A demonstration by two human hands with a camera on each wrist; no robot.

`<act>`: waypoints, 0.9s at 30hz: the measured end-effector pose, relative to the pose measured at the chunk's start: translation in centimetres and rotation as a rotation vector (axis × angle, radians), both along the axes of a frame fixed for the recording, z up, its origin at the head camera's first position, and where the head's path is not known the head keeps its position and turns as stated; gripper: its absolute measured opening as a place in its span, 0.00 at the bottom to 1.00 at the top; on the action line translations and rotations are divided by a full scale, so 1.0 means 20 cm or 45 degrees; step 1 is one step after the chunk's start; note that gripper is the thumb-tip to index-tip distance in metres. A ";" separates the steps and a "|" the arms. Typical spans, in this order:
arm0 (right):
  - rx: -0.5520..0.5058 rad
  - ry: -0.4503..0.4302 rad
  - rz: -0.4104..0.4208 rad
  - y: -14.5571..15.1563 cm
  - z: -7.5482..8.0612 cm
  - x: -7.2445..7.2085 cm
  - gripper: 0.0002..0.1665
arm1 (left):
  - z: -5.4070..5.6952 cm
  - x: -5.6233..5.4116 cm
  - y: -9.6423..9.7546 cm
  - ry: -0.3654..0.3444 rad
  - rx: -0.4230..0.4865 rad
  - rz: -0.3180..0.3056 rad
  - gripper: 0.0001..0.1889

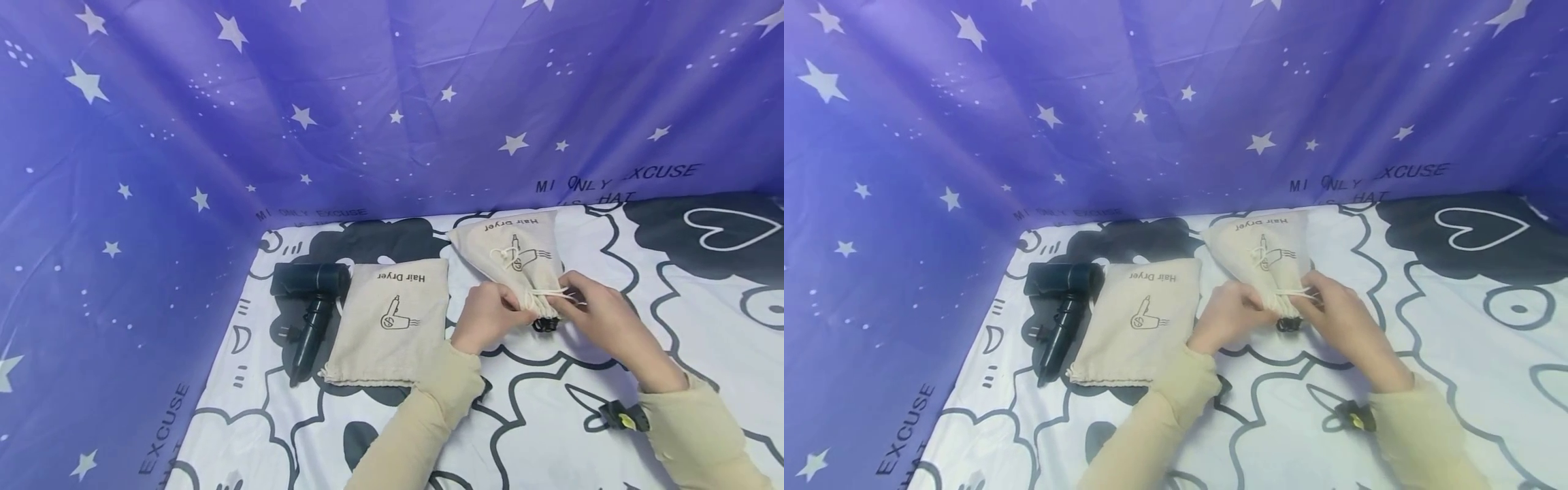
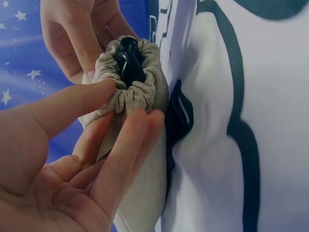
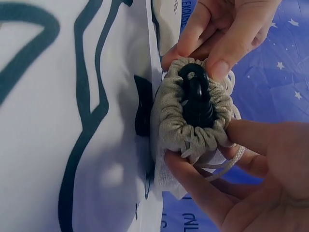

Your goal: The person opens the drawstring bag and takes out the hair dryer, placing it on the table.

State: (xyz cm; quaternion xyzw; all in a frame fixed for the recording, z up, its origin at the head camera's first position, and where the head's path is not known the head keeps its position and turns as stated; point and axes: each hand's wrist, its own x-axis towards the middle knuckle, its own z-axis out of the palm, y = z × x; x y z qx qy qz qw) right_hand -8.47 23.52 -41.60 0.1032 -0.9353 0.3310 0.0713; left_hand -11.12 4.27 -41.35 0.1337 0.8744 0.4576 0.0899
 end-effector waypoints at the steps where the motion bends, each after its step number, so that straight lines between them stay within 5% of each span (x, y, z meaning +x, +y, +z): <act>1: -0.013 -0.011 0.015 -0.01 0.00 0.00 0.07 | 0.00 0.00 -0.02 -0.007 -0.008 0.003 0.09; 13: -0.038 -0.124 0.126 -0.06 0.00 0.00 0.08 | -0.01 0.01 -0.10 -0.054 -0.074 -0.018 0.08; 27: 0.115 -0.258 0.204 -0.03 0.02 0.00 0.09 | -0.04 0.03 -0.14 -0.070 -0.121 -0.104 0.04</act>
